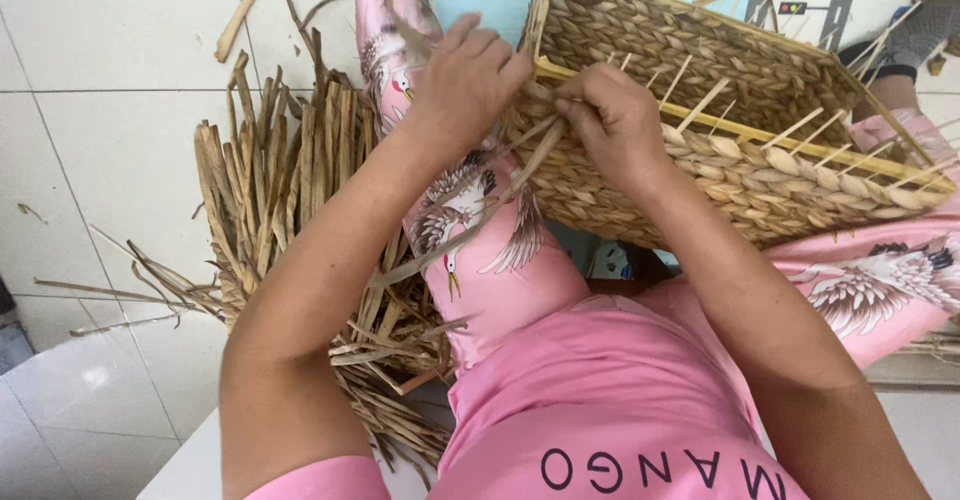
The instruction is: The person weaves a basket using strips of dried plant fiber by hand. They pass the strips through vertical supports and press them down into the weave.
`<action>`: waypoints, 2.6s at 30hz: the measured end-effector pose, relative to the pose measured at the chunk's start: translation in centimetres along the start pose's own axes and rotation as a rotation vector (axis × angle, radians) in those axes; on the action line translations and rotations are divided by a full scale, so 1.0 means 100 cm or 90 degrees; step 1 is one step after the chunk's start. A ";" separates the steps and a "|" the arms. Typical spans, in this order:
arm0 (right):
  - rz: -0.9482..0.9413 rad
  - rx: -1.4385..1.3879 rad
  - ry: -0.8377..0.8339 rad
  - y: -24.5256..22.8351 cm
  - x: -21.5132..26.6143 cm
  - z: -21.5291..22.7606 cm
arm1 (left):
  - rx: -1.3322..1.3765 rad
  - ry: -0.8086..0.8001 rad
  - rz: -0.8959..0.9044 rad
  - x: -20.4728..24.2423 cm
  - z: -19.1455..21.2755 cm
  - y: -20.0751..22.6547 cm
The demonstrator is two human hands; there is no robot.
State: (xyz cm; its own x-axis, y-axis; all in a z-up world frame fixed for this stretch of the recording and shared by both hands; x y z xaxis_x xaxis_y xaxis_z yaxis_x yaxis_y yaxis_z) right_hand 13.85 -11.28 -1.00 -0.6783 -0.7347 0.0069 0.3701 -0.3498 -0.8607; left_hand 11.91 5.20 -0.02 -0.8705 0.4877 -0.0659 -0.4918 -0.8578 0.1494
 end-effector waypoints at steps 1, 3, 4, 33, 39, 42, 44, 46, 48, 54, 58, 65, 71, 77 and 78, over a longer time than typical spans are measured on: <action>-0.018 0.030 0.026 -0.002 0.002 0.001 | -0.005 -0.044 -0.007 0.005 -0.002 0.002; -0.041 0.061 0.058 -0.002 0.002 0.003 | -0.007 -0.089 -0.021 0.012 -0.002 0.005; -0.062 0.041 0.066 0.000 0.002 -0.001 | 0.033 -0.172 0.030 0.017 -0.009 0.001; 0.060 0.179 0.139 -0.042 0.000 0.004 | 0.076 -0.210 0.147 -0.017 -0.010 -0.013; -0.012 0.220 0.071 -0.032 -0.020 -0.013 | -0.065 0.046 0.051 0.024 0.059 0.016; -0.012 0.215 0.065 -0.030 -0.022 -0.012 | 0.015 0.004 0.041 0.033 0.044 0.014; -0.028 0.230 0.054 -0.030 -0.023 -0.014 | -0.138 0.031 0.112 0.034 0.039 0.001; -0.036 0.229 0.046 -0.027 -0.024 -0.014 | -0.123 -0.082 0.126 0.041 0.027 -0.004; -0.049 0.226 0.036 -0.025 -0.022 -0.014 | -0.088 -0.262 0.141 0.050 0.012 0.010; -0.025 0.214 0.062 -0.029 -0.022 -0.010 | 0.296 -0.707 0.225 0.081 -0.021 0.089; -0.030 0.183 0.048 -0.022 -0.019 -0.013 | 0.554 -0.082 0.275 0.050 -0.008 -0.014; -0.072 0.142 0.042 -0.007 -0.015 -0.013 | 0.787 -0.014 0.235 0.018 -0.039 -0.001; -0.145 0.179 0.002 -0.013 -0.012 -0.017 | 0.225 0.139 0.110 -0.002 -0.003 0.021; 0.040 0.279 0.105 -0.039 0.002 -0.002 | 0.241 0.150 0.167 -0.009 -0.042 0.015; 0.040 0.279 0.106 -0.037 0.001 -0.003 | 0.354 0.101 0.244 -0.009 -0.055 0.002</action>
State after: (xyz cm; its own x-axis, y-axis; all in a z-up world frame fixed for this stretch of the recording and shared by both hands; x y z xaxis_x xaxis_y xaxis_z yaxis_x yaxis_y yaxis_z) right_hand 12.28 -9.89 2.05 -0.7257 -0.6714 -0.1504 0.6221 -0.5469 -0.5603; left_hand 12.53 3.72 -5.36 -0.9938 0.1013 -0.0453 -0.1053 -0.7330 0.6720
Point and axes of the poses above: each hand's wrist, its own x-axis away from the middle knuckle, its own z-axis out of the back of the hand, y = z × x, the point moved 7 cm from there along -x, towards the middle knuckle, and after that the axes turned 14 degrees about -y, right-handed, at the moved point
